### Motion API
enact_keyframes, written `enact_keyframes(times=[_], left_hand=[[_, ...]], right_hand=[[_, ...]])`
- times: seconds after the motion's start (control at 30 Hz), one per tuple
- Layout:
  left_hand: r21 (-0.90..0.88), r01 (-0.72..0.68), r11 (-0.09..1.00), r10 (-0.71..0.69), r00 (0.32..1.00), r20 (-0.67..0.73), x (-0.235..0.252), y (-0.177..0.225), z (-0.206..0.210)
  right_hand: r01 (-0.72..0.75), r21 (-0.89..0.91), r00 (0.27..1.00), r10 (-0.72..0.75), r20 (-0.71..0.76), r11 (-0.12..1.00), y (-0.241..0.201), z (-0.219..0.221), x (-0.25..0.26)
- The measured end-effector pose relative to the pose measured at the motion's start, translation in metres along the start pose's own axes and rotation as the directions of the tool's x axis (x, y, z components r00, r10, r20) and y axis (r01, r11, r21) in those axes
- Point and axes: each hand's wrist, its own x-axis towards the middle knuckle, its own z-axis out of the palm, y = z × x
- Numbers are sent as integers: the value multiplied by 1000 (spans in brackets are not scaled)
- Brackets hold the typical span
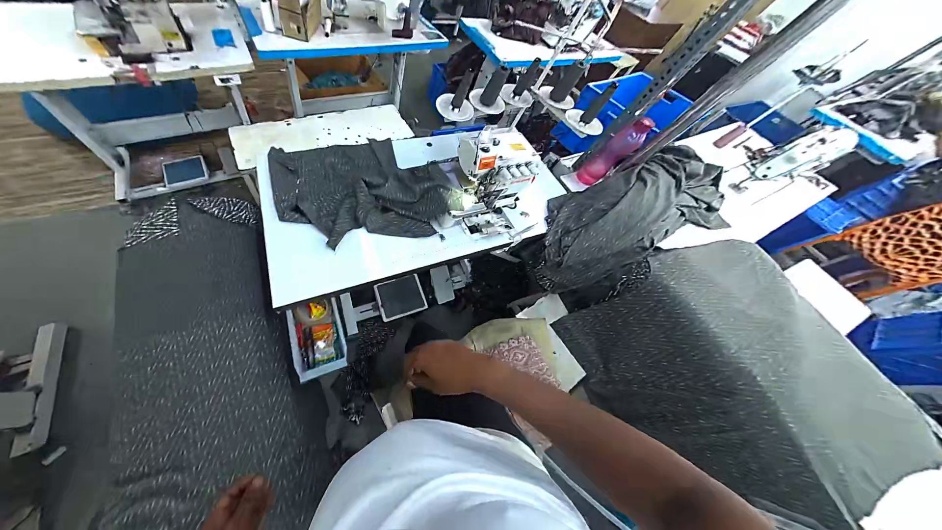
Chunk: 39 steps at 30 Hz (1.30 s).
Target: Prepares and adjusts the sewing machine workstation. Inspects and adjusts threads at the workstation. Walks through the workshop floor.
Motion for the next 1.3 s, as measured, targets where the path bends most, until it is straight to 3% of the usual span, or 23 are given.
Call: enact_keyframes(times=[0.1,0.17,0.3,0.43,0.57,0.73,0.87,1.0,1.13,1.3], left_hand=[[33,-212,977,209,975,78,48,66,120],[123,-312,942,293,944,149,81,106,199],[338,-391,856,297,907,298,131,171,329],[433,-457,777,336,883,328,181,201,408],[336,-498,799,425,864,271,228,203,439],[249,-503,828,475,864,166,261,174,450],[180,-617,766,609,787,101,267,160,443],[40,-737,674,735,675,55,271,154,439],[-103,-692,715,697,717,17,262,158,431],[-101,-757,646,761,649,1,266,155,427]], right_hand=[[63,200,992,-39,-124,978,96,-7,2],[29,261,989,9,-145,965,165,-10,6],[-141,312,987,156,-25,940,268,-19,7],[-170,353,983,132,129,920,320,-15,9],[-232,322,955,153,253,918,335,3,19],[-325,210,924,262,277,922,368,17,29],[-299,153,921,243,304,942,403,20,46],[-192,129,967,165,193,973,421,34,68],[-150,-61,985,154,70,987,428,58,88],[-130,-209,981,94,-171,969,433,83,98]])
